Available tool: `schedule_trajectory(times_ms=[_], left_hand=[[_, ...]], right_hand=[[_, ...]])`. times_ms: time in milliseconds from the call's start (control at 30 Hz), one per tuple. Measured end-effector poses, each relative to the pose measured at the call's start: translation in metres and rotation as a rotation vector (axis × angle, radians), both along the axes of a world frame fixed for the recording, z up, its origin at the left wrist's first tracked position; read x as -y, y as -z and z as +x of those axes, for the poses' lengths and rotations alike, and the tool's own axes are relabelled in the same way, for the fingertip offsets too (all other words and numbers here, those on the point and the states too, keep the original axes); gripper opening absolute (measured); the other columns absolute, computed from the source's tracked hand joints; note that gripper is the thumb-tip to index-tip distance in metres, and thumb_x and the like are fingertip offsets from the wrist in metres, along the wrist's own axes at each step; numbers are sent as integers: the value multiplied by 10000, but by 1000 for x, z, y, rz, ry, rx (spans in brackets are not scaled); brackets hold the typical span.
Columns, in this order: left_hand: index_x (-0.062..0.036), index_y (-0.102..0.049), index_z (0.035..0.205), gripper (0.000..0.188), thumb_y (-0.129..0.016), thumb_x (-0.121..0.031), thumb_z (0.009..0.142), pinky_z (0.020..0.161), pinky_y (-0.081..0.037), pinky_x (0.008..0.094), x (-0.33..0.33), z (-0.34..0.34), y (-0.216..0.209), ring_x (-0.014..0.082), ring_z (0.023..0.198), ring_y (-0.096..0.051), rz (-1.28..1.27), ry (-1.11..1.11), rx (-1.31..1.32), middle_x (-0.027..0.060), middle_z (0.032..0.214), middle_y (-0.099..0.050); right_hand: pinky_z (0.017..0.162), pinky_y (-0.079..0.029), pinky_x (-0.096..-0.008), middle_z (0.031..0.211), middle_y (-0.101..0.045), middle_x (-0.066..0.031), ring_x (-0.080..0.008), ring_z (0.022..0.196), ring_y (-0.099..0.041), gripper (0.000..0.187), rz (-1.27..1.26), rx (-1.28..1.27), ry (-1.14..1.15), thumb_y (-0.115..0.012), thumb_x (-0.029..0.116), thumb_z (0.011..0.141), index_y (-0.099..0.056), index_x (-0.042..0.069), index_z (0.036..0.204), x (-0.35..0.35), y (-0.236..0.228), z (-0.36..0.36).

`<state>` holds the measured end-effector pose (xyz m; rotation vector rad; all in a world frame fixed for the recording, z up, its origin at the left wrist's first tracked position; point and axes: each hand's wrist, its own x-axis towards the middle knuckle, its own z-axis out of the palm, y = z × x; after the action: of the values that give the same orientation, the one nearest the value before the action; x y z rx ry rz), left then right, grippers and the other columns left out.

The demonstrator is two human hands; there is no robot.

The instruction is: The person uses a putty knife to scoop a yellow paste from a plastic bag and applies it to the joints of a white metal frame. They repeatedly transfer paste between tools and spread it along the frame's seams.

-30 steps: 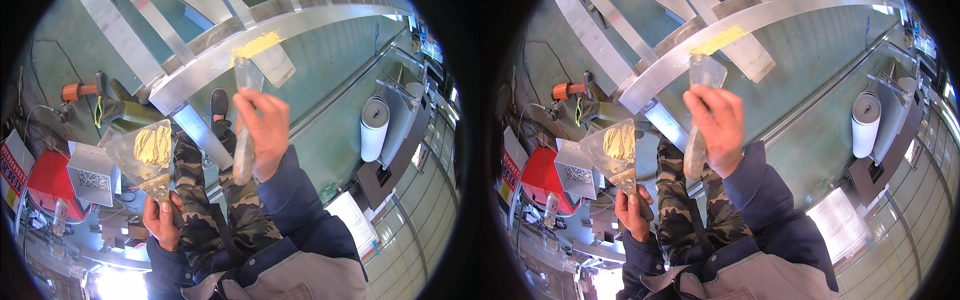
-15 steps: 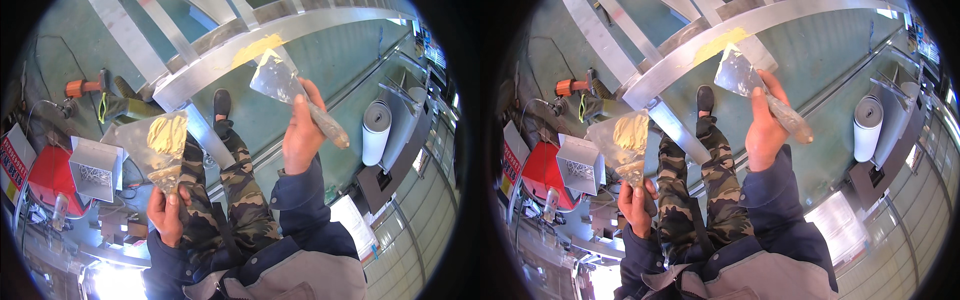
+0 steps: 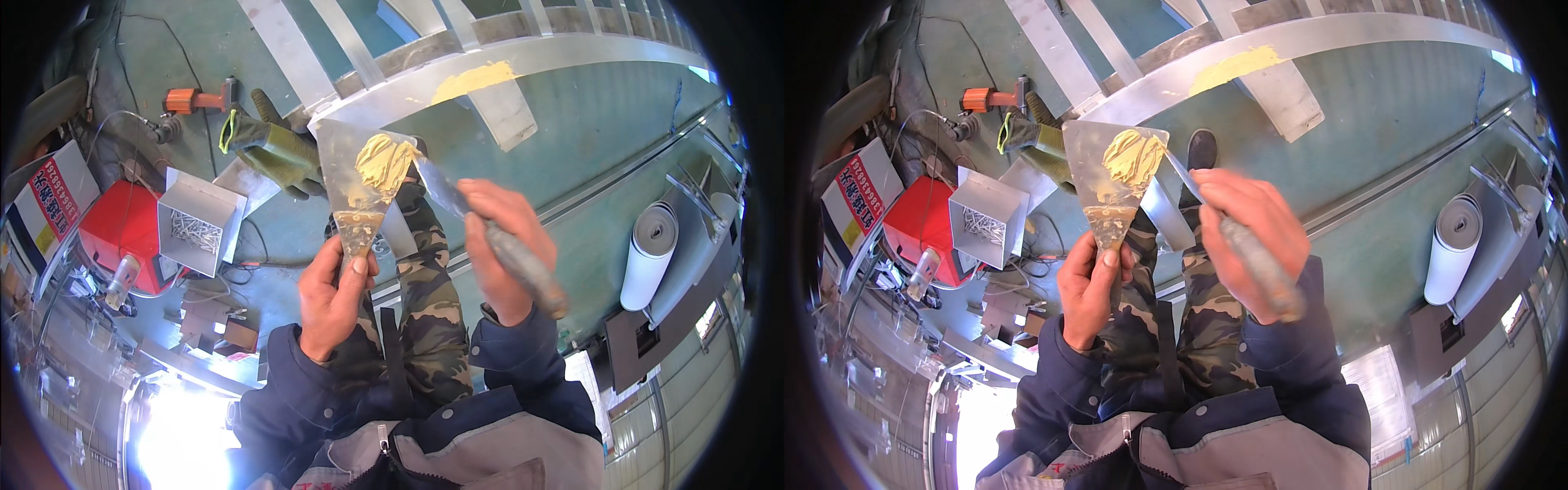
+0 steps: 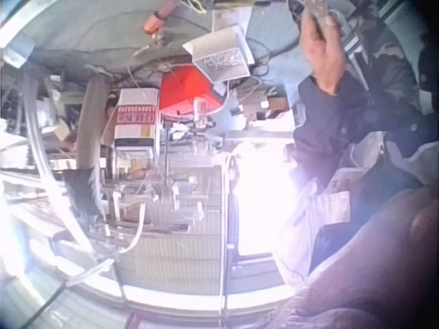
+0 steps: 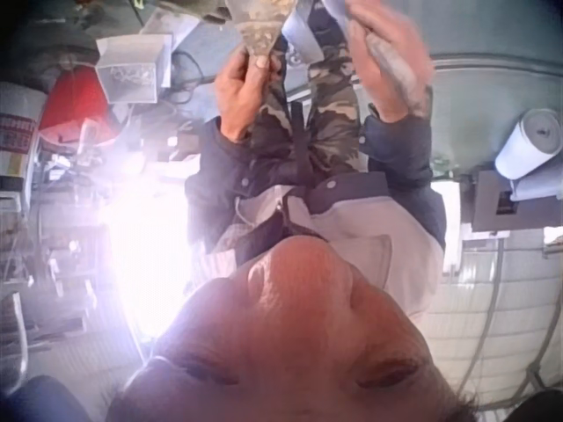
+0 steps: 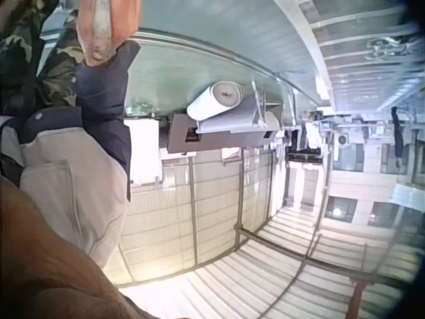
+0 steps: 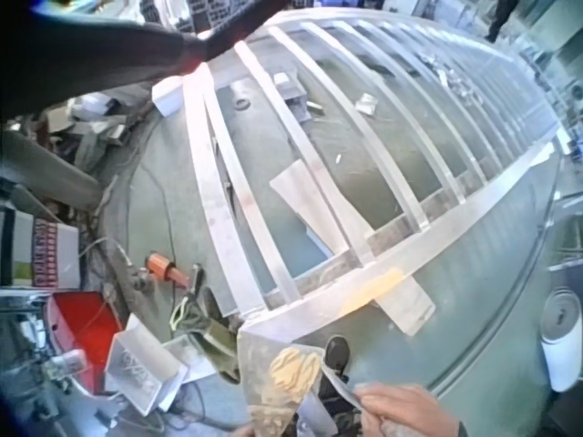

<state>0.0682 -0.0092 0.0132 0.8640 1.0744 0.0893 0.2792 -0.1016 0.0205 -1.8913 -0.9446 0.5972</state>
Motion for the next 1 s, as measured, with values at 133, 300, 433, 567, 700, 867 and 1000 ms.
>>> schedule_trajectory(times_ms=[133, 300, 433, 567, 700, 867, 1000], left_hand=[[40, -577, 1234, 261, -538, -128, 1037, 694, -448, 229, 7, 13, -2, 84, 760, -541, 89, 69, -70, 35, 915, -620], [27, -589, 1202, 229, -541, -123, 1035, 666, -440, 224, 19, 26, 0, 71, 738, -526, 183, 131, -115, 16, 892, -608], [25, -602, 1164, 207, -539, -125, 1036, 648, -435, 225, 23, 35, -2, 67, 719, -521, 260, 182, -172, 6, 863, -603], [29, -600, 1165, 216, -535, -135, 1040, 654, -435, 227, 28, 39, -1, 70, 721, -523, 280, 180, -197, 5, 860, -604], [35, -586, 1203, 246, -529, -144, 1045, 684, -440, 232, 35, 40, 0, 81, 747, -530, 117, 57, -163, 19, 889, -608], [38, -584, 1210, 238, -507, -101, 1033, 680, -452, 237, 41, 36, -3, 83, 741, -532, 70, -73, -160, 29, 890, -611], [43, -574, 1228, 266, -514, -141, 1046, 707, -453, 243, 45, 24, 4, 104, 762, -543, 63, -71, -102, 47, 916, -606]], right_hand=[[823, -569, -359, 1107, -715, -174, -320, 960, -702, 346, -25, 39, -91, -726, -133, 792, -647, -18, 1109, 2, -4, 3], [837, -569, -357, 1111, -718, -165, -314, 972, -703, 315, -34, -120, -37, -710, -127, 807, -652, -12, 1094, 13, -4, 7], [865, -566, -351, 1119, -720, -160, -286, 995, -702, 274, -22, -217, -17, -685, -113, 848, -662, -2, 1098, 18, -2, 13], [916, -549, -332, 1147, -711, -172, -230, 1019, -690, 221, 18, -585, 186, -638, -59, 922, -637, -47, 1143, 27, 4, 12], [954, -524, -321, 1173, -689, -194, -192, 1048, -666, 227, 61, -952, 370, -605, 17, 972, -596, -97, 1169, 33, 4, 27], [985, -501, -346, 1223, -665, -194, -186, 1088, -638, 221, 166, -812, 523, -604, 24, 974, -610, -84, 1168, 38, 15, 47], [948, -517, -349, 1227, -678, -160, -257, 1064, -651, 245, 43, -113, 327, -628, -38, 933, -646, -20, 1177, 43, 42, 57]])
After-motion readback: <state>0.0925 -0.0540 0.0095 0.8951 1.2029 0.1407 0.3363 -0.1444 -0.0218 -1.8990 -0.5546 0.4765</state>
